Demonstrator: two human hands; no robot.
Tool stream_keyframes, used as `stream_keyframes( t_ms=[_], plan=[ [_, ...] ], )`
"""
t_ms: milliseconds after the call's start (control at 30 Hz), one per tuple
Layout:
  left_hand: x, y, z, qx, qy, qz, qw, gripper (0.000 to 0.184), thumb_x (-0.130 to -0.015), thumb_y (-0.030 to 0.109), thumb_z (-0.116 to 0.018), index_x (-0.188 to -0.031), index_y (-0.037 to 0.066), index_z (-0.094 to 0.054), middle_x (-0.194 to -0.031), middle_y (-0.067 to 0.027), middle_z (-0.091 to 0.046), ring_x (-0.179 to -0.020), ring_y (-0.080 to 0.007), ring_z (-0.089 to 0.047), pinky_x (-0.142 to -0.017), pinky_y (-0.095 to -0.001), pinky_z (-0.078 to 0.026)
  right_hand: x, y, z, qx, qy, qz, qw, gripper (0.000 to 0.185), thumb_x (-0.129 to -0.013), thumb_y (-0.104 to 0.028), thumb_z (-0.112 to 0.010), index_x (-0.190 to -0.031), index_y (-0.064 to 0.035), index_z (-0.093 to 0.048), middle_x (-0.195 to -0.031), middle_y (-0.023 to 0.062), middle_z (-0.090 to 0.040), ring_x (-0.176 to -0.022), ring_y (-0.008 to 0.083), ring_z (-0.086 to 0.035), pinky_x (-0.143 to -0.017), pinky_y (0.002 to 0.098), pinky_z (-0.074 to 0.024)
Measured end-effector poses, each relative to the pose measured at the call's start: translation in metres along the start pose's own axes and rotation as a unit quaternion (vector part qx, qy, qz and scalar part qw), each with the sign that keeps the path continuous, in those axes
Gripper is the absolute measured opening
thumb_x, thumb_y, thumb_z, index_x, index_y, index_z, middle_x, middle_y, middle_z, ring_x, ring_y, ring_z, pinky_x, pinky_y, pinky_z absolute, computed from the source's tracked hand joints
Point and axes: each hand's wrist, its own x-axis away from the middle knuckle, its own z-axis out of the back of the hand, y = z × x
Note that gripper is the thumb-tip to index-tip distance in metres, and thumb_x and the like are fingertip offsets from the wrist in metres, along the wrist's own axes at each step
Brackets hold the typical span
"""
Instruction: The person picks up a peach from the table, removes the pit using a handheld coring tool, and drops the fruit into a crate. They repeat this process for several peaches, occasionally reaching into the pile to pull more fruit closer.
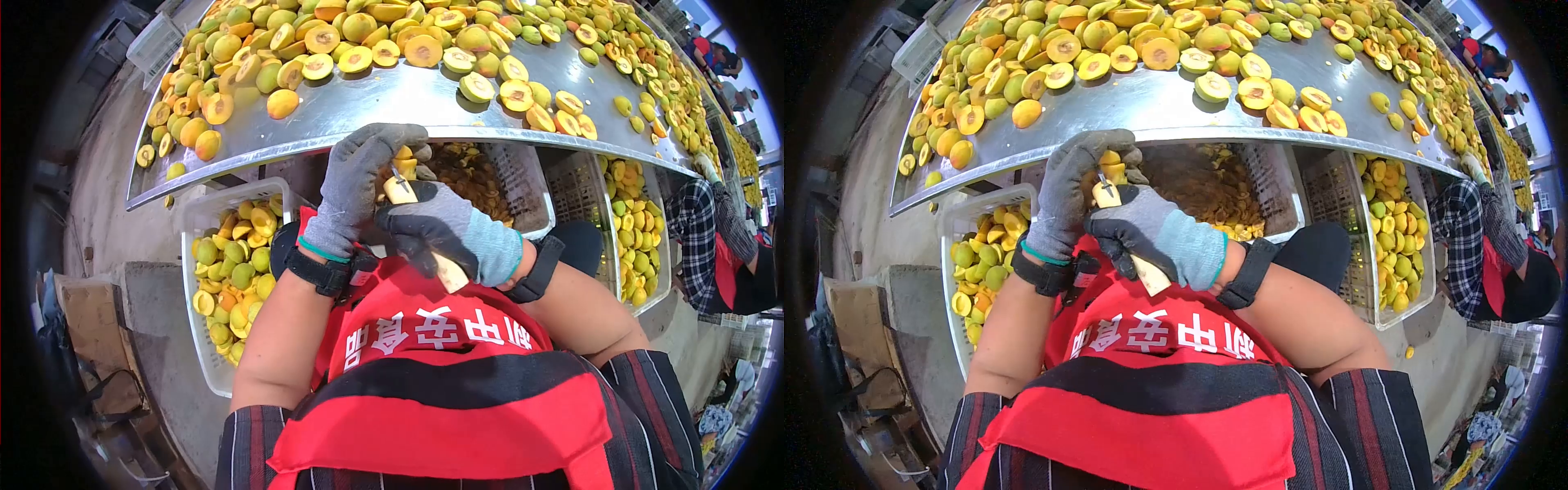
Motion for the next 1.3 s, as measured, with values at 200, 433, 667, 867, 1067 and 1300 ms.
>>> stream_keyframes(
  t_ms=[200,433,667,867,1067,1300],
  plan=[
    [0.007,-0.004,-0.005,0.03,-0.006,-0.043,0.999,0.035,-0.09,0.028,-0.047,-0.105,-0.003,-0.055,-0.091,-0.0176,-0.059,-0.078,-0.0257,-0.062,-0.071,-0.0361,-0.053,0.016,-0.01,-0.002,-0.003,-0.055,0.025,0.998,0.016,-0.083,-0.016,-0.054,-0.078,-0.001,-0.055,-0.05,0.0037,-0.049,-0.038,0.0109,-0.046,-0.035,0.0227,-0.0346],
    [0.004,-0.02,0.003,0.081,-0.03,-0.1,0.991,0.04,-0.089,0.032,-0.047,-0.11,-0.002,-0.052,-0.097,-0.0181,-0.058,-0.08,-0.0288,-0.061,-0.071,-0.0369,-0.053,0.011,0.002,-0.007,-0.006,-0.027,0.052,0.998,0.015,-0.081,-0.015,-0.056,-0.078,-0.0005,-0.055,-0.05,0.0043,-0.049,-0.037,0.0121,-0.047,-0.035,0.0235,-0.0346],
    [0.01,-0.022,0.003,-0.096,0.034,-0.116,0.988,0.047,-0.093,0.038,-0.043,-0.119,-0.001,-0.049,-0.099,-0.0128,-0.06,-0.079,-0.0186,-0.062,-0.069,-0.0294,-0.053,0.008,0.005,-0.008,0.032,0.015,0.05,0.998,0.015,-0.081,-0.015,-0.055,-0.078,-0.0008,-0.055,-0.051,0.0046,-0.049,-0.037,0.0126,-0.047,-0.035,0.0235,-0.0347],
    [0.016,-0.021,0.008,-0.063,0.013,-0.101,0.993,0.055,-0.093,0.046,-0.038,-0.115,-0.002,-0.052,-0.093,-0.0121,-0.063,-0.08,-0.0167,-0.061,-0.07,-0.0271,-0.051,0.018,0.01,-0.004,-0.07,-0.095,0.08,0.99,0.014,-0.083,-0.014,-0.055,-0.085,-0.0002,-0.053,-0.053,0.0021,-0.046,-0.039,0.0095,-0.044,-0.036,0.0215,-0.0335],
    [0.02,-0.02,0.012,-0.166,-0.005,-0.153,0.974,0.056,-0.092,0.049,-0.038,-0.109,-0.003,-0.055,-0.088,-0.0127,-0.064,-0.076,-0.0174,-0.062,-0.066,-0.0254,-0.051,0.014,0.023,-0.004,-0.13,-0.173,0.103,0.971,0.018,-0.085,-0.017,-0.055,-0.092,-0.0002,-0.054,-0.062,0.0017,-0.048,-0.047,0.0104,-0.046,-0.042,0.0236,-0.0367],
    [0.02,-0.036,0.016,0.168,0.025,0.077,0.983,0.06,-0.089,0.053,-0.039,-0.11,-0.001,-0.053,-0.084,-0.0129,-0.063,-0.069,-0.0176,-0.06,-0.059,-0.0278,-0.051,0.031,-0.023,0.003,0.028,-0.22,-0.024,0.975,0.023,-0.075,-0.018,-0.066,-0.089,-0.002,-0.056,-0.073,0.0033,-0.054,-0.063,0.011,-0.051,-0.06,0.0269,-0.0439]
  ],
)
